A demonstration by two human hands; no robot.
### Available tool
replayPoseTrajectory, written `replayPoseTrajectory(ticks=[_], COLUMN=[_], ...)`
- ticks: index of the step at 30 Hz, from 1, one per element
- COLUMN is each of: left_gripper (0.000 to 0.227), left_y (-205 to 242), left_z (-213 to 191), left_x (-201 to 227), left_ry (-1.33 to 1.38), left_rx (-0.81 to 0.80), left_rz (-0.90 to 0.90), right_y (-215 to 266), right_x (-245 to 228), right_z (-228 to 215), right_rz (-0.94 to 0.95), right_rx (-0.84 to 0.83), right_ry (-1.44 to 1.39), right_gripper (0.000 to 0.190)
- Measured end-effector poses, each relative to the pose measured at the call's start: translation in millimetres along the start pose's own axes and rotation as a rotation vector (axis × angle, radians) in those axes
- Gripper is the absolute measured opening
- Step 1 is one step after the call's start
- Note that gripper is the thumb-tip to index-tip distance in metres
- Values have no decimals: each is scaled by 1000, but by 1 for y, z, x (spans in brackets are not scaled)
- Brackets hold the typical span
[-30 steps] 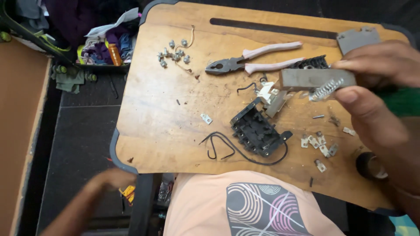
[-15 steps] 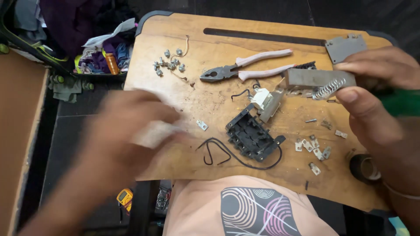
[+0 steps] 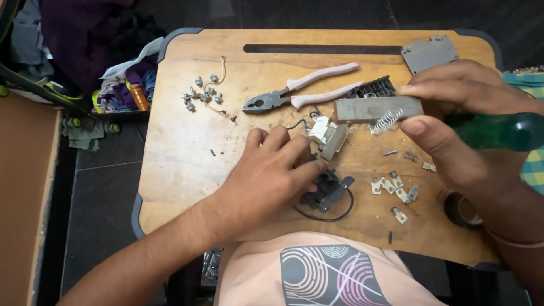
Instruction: The recorder uses a screwdriver and pliers to disassemble several electrical contactors and inspect internal springs and contacts on a small wooden table.
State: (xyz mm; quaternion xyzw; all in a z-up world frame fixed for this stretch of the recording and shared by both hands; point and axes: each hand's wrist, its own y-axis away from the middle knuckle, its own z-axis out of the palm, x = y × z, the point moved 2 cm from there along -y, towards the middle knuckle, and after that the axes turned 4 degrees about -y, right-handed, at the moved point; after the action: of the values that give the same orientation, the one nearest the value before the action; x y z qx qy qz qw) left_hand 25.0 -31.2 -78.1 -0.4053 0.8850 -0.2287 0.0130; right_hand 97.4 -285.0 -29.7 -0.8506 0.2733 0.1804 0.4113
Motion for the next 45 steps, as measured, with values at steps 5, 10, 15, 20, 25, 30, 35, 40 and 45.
replayPoseTrajectory(ticks=[5,10,15,20,25,30,35,40,45], left_gripper=[32,25,41,41,21,18,16,28,22], left_y=[5,9,-18,-36,-41,-41,-34,5,30], left_z=[-21,-48,-67,-61,-44,-31,-53,-37,-9], left_x=[-10,-9,19,27,19,9,14,17,15], left_ry=[202,367,171,172,324,541,577,330,221], left_rx=[17,357,440,415,415,392,472,399,250], left_rz=[-87,-299,-84,-65,-131,-210,-194,-140,-237], right_y=[-3,-3,1,-1,-2,-1,-2,-4,-3], right_x=[-1,-6,-10,-9,-9,-3,-1,-2,-1], right_z=[2,4,9,13,18,19,19,17,21], right_rz=[-22,12,19,5,-6,4,10,-6,-32], right_rx=[-7,0,10,35,66,71,76,78,63], right_ry=[-1,-36,-54,-76,-106,-107,-102,-44,-46], right_gripper=[26,25,26,26,27,27,27,25,24])
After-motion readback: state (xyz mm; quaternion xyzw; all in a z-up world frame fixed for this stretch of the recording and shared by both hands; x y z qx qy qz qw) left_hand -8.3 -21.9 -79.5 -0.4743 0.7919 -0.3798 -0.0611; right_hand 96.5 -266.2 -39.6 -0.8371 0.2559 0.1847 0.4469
